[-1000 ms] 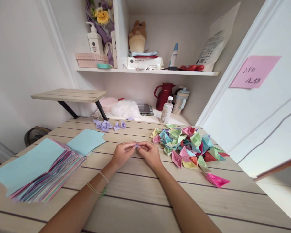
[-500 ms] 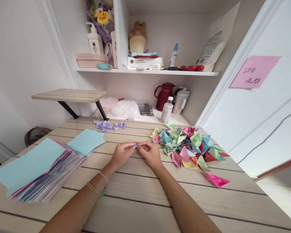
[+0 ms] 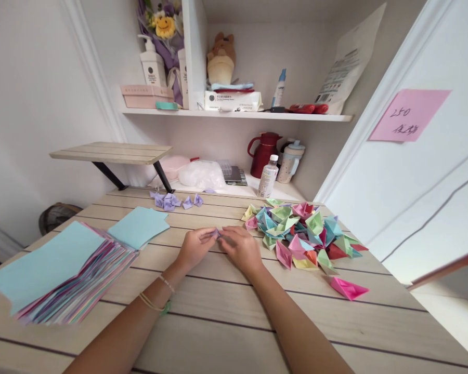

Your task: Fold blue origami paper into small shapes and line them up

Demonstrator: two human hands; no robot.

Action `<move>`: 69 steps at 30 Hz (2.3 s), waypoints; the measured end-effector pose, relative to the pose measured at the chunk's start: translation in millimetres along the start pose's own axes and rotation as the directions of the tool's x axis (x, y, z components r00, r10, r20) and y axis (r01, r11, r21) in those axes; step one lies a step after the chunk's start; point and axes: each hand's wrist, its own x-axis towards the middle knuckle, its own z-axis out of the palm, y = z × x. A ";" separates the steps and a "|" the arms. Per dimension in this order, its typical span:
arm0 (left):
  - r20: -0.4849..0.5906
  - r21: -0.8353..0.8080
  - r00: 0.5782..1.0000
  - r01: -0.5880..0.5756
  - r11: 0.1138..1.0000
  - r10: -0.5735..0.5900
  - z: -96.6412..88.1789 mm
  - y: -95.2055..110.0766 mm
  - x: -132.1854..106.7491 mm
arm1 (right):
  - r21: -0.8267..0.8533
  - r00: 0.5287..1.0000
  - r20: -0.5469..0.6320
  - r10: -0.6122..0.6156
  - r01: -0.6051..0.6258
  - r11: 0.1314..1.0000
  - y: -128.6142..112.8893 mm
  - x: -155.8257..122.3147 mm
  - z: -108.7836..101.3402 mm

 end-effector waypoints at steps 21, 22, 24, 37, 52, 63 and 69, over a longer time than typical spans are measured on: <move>-0.019 0.227 0.986 -0.159 0.961 0.168 6.1 1.7 -3.1 | -0.287 0.983 0.096 -0.154 0.176 0.942 -11.5 1.8 -0.4; -0.017 0.227 0.986 -0.161 0.961 0.169 6.1 1.8 -3.2 | -0.292 0.984 0.094 -0.153 0.174 0.941 -11.8 1.7 -0.2; -0.020 0.219 0.986 -0.159 0.963 0.167 6.2 2.2 -3.6 | -0.299 0.986 0.085 -0.144 0.163 0.940 -12.2 1.4 0.1; -0.011 0.159 0.995 -0.101 0.982 0.104 2.9 9.5 -3.7 | -0.244 0.991 0.067 -0.115 0.128 0.961 -12.1 1.1 1.0; 0.070 -0.108 0.993 0.102 0.989 -0.095 -13.2 5.9 3.7 | -0.278 0.953 0.131 -0.274 0.301 0.912 -9.6 5.4 -0.9; 0.074 -0.142 0.985 0.163 0.976 -0.154 -13.5 9.5 4.4 | -0.275 0.969 0.127 -0.214 0.242 0.931 -8.5 4.2 0.6; 0.158 -0.036 0.984 0.090 0.995 -0.084 -6.4 7.5 -1.8 | -0.226 0.993 0.084 -0.077 0.095 0.970 -5.2 2.6 1.5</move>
